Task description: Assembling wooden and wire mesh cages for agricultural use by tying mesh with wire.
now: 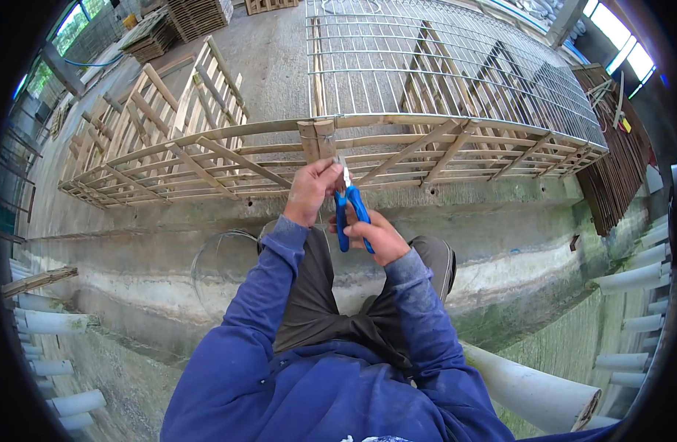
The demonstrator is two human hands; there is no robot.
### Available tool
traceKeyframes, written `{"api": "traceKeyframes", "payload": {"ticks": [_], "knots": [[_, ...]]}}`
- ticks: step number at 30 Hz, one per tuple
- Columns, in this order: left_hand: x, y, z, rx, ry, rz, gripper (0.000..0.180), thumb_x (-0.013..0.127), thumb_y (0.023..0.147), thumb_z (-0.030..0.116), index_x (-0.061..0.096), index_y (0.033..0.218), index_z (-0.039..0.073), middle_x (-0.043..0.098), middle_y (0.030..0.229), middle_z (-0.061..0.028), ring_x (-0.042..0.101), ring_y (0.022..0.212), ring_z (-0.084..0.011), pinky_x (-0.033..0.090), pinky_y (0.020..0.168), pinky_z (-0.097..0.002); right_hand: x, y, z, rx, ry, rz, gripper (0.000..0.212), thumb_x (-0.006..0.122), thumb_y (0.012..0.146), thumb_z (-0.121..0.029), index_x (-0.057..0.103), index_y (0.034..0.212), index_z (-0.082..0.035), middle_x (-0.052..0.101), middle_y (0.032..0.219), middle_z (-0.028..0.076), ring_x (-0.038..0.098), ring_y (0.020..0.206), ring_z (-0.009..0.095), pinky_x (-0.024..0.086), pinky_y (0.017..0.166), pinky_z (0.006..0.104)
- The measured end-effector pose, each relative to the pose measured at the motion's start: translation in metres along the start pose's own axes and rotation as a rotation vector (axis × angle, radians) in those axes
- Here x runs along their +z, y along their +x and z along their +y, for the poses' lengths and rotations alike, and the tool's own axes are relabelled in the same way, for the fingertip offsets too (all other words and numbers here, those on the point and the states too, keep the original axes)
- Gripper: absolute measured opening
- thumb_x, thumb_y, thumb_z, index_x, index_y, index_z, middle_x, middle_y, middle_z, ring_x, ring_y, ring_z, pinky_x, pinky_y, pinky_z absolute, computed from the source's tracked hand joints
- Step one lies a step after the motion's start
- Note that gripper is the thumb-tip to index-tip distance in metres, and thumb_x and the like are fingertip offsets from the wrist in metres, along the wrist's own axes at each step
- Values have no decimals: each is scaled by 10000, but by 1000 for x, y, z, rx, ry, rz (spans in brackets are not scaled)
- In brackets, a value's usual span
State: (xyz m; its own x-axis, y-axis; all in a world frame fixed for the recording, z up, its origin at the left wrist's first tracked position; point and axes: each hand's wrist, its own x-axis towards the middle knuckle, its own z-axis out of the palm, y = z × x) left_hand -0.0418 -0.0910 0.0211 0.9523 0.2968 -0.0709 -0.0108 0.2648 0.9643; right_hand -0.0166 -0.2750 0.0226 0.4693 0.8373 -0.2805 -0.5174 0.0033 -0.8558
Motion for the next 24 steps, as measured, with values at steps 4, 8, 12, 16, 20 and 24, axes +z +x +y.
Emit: {"api": "traceKeyframes", "payload": {"ticks": [4, 8, 12, 16, 20, 24], "knots": [[-1, -4, -23, -46, 277, 291, 319, 597, 921, 303, 645, 1050, 15, 682, 921, -66, 648, 751, -109, 501, 638, -230, -35, -7, 26, 158, 32, 131, 237, 582, 800, -99, 581, 1018, -7, 643, 1003, 100, 642, 849, 197, 497, 730, 316], [-12, 14, 6, -1, 90, 311, 337, 629, 901, 292, 649, 1014, -24, 682, 826, -86, 654, 712, -135, 496, 620, -238, -122, -7, 5, 137, -666, 180, 199, 622, 718, -183, 617, 791, 2, 637, 702, 83, 601, 661, 170, 479, 626, 321], [-2, 24, 18, 36, 117, 255, 289, 614, 909, 257, 664, 978, -19, 688, 801, -93, 661, 694, -143, 504, 620, -235, -202, -32, -30, 235, -826, 307, 337, 561, 760, -156, 615, 1028, 41, 632, 732, 100, 624, 696, 180, 492, 581, 312], [11, 25, 19, 84, 41, 271, 231, 617, 903, 198, 675, 907, -25, 689, 792, -99, 657, 660, -137, 507, 586, -234, -222, -45, -28, 188, -473, 380, 487, 530, 776, -108, 536, 1236, 52, 644, 961, 120, 624, 860, 154, 512, 627, 263], [17, 28, 22, 118, 121, 327, 199, 609, 899, 154, 677, 898, -33, 686, 764, -103, 663, 646, -160, 512, 586, -227, -221, -50, -11, -246, -784, 310, 482, 532, 743, -16, 551, 1223, 29, 625, 1061, 113, 616, 918, 198, 494, 787, 280], [19, 14, 11, 91, 189, 304, 303, 615, 897, 212, 629, 1060, -43, 683, 917, -128, 664, 819, -185, 529, 737, -280, -153, -53, -39, -279, -685, 263, 426, 536, 749, 10, 582, 1172, 20, 647, 978, 105, 615, 823, 176, 492, 690, 291]]}}
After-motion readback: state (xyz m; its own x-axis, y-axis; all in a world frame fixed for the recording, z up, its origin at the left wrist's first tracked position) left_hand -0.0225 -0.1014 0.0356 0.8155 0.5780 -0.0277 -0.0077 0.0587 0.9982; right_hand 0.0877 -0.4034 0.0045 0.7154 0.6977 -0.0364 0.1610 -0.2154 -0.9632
